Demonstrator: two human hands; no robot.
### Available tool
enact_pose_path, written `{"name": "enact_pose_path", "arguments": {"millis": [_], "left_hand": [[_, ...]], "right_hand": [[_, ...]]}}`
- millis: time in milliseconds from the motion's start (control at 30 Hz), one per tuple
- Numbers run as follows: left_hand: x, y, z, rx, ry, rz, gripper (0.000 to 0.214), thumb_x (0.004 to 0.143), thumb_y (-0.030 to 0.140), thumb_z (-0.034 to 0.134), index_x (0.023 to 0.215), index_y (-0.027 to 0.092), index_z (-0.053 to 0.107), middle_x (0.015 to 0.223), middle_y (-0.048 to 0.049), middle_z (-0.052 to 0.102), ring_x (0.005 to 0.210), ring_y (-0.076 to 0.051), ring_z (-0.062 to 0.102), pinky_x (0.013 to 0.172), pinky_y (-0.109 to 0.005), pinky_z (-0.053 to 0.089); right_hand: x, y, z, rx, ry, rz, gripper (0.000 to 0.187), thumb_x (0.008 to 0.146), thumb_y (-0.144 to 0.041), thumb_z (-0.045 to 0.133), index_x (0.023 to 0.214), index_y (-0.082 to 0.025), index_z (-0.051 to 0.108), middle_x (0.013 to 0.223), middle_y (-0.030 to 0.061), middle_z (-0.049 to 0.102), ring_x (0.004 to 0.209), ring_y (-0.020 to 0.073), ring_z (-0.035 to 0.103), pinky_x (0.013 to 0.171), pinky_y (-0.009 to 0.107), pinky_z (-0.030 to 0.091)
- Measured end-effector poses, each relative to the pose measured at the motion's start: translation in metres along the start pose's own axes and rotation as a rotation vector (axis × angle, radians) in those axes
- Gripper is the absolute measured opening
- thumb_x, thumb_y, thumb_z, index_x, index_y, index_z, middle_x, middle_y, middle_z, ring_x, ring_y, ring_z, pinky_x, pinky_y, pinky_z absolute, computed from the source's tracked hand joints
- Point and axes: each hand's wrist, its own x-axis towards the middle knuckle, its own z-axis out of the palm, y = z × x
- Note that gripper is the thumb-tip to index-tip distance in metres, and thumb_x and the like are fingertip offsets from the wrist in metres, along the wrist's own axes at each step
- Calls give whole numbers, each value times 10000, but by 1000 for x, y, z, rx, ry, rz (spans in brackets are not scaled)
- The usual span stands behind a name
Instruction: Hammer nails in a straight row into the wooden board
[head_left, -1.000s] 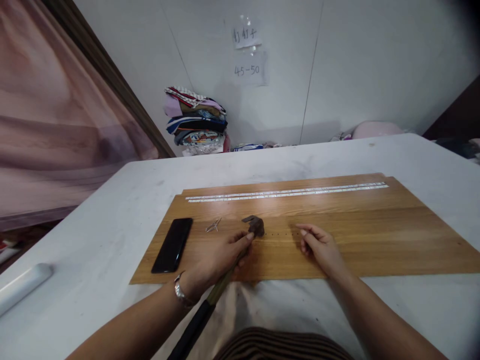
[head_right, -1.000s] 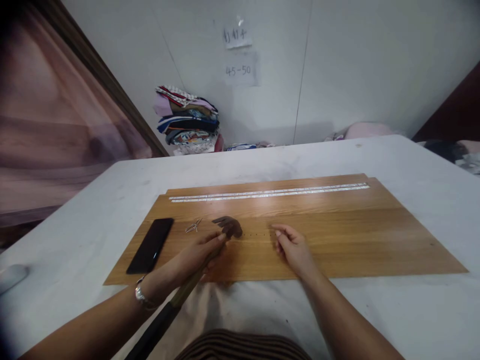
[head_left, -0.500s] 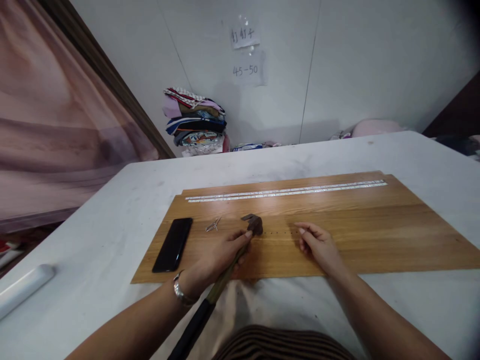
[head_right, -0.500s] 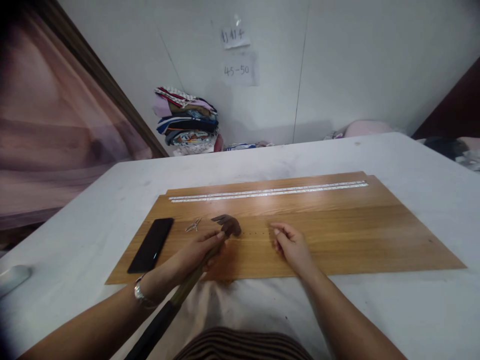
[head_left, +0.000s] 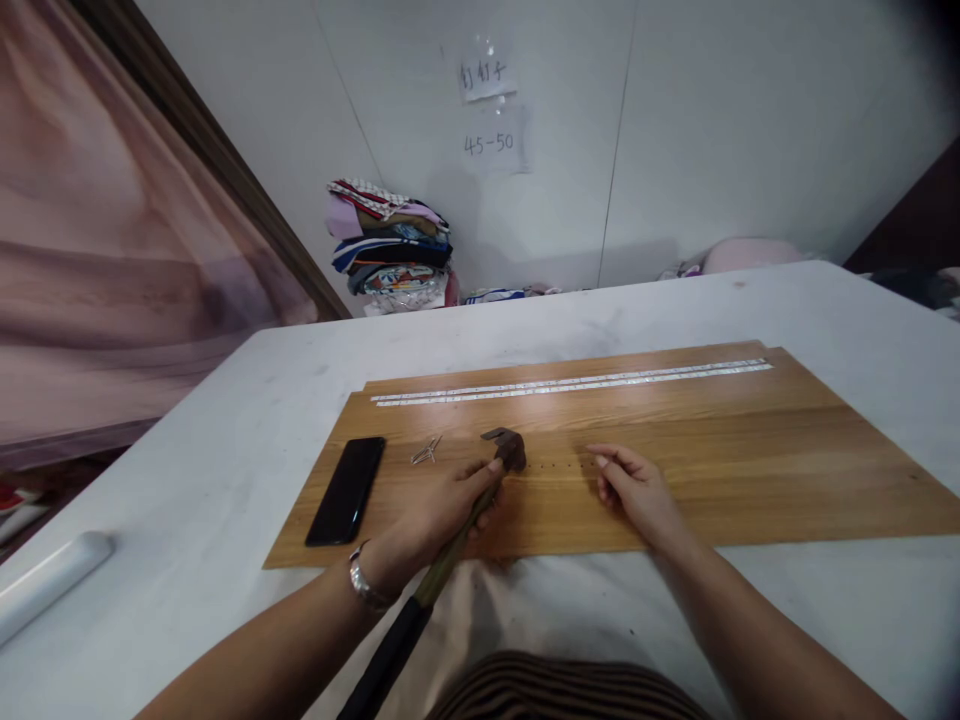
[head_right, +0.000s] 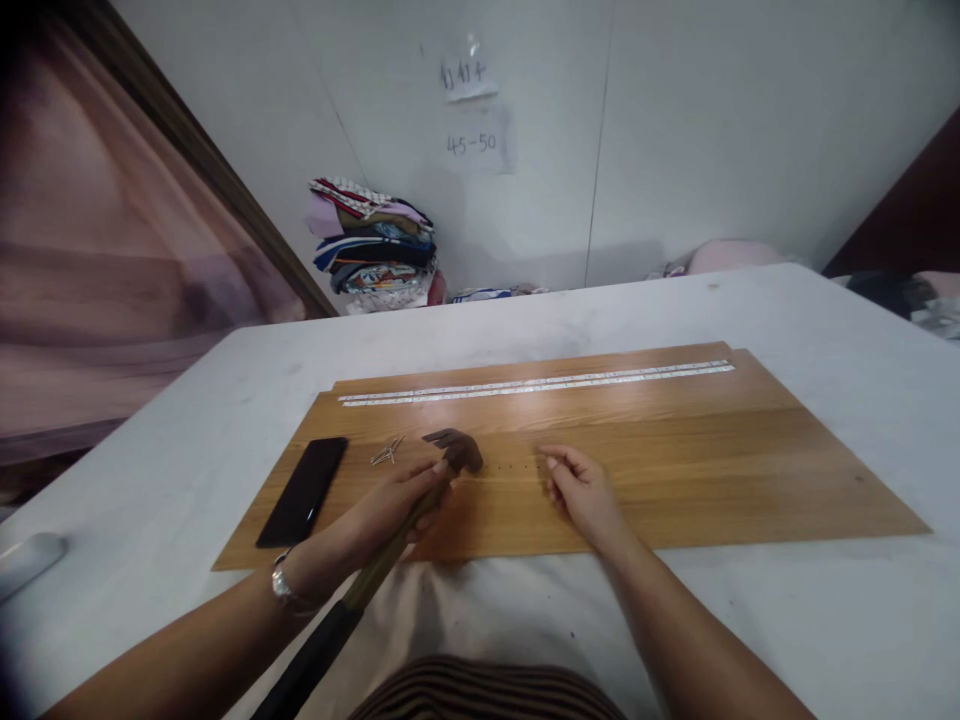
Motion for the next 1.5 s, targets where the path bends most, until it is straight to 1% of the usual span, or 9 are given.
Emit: {"name": "enact_pose_path", "arguments": {"millis": [200,367,600,833,1033,1233,1400,1500], "left_hand": [[1,0,-1,-16,-4,-5,456,833,611,530,910,162,542,735,15,525,461,-45,424,391,-182,287],[0,1,-2,-25,-7,7,436,841,600,527,932,174,540,729,18,531,449,-45,417,383,-182,274],[2,0,0,35,0,-7,437,853,609,495,832,174,528,632,39,473,439,-54,396,381,-193,285],[0,2,-1,-10,-9,17,442,843,598,521,965,174,553,756,16,532,456,-41,410,386,-185,278],[2,-1,-1,34,0,7,447,841,611,511,905,171,541,723,24,505,464,-49,409,387,-191,292],[1,0,0,39,-13,8,425,861,586,492,906,166,543,709,26,503,470,-48,410,397,-190,294],[1,-1,-1,18,-12,25,423,859,582,508,922,167,553,729,16,523,472,-47,416,397,-194,295],[1,-1,-1,24,-4,15,427,854,593,512,886,169,549,694,24,513,470,-51,414,393,-192,300]], "right_hand": [[1,4,-1,-4,-11,-20,421,693,-461,675,973,-146,679,472,-53,534,415,95,442,401,207,300],[1,4,-1,19,-10,-17,423,681,-456,690,965,-144,676,469,-57,529,418,91,441,411,204,301],[0,0,1,25,0,0,435,648,-469,702,938,-145,679,458,-55,530,410,91,439,408,203,301],[-1,0,0,11,-2,7,444,656,-478,690,951,-148,671,467,-59,525,407,91,429,398,205,291],[0,2,-1,-4,-11,-10,443,674,-476,678,969,-147,672,469,-55,527,413,95,432,400,210,298],[0,-1,1,-11,1,-13,437,652,-489,688,935,-156,678,478,-51,530,418,100,452,413,218,320],[-1,0,1,-8,8,-8,430,655,-475,691,936,-150,675,480,-48,537,417,98,446,409,213,312],[-1,1,0,-4,3,-15,425,666,-472,685,943,-149,676,476,-50,532,413,98,438,402,211,304]]}}
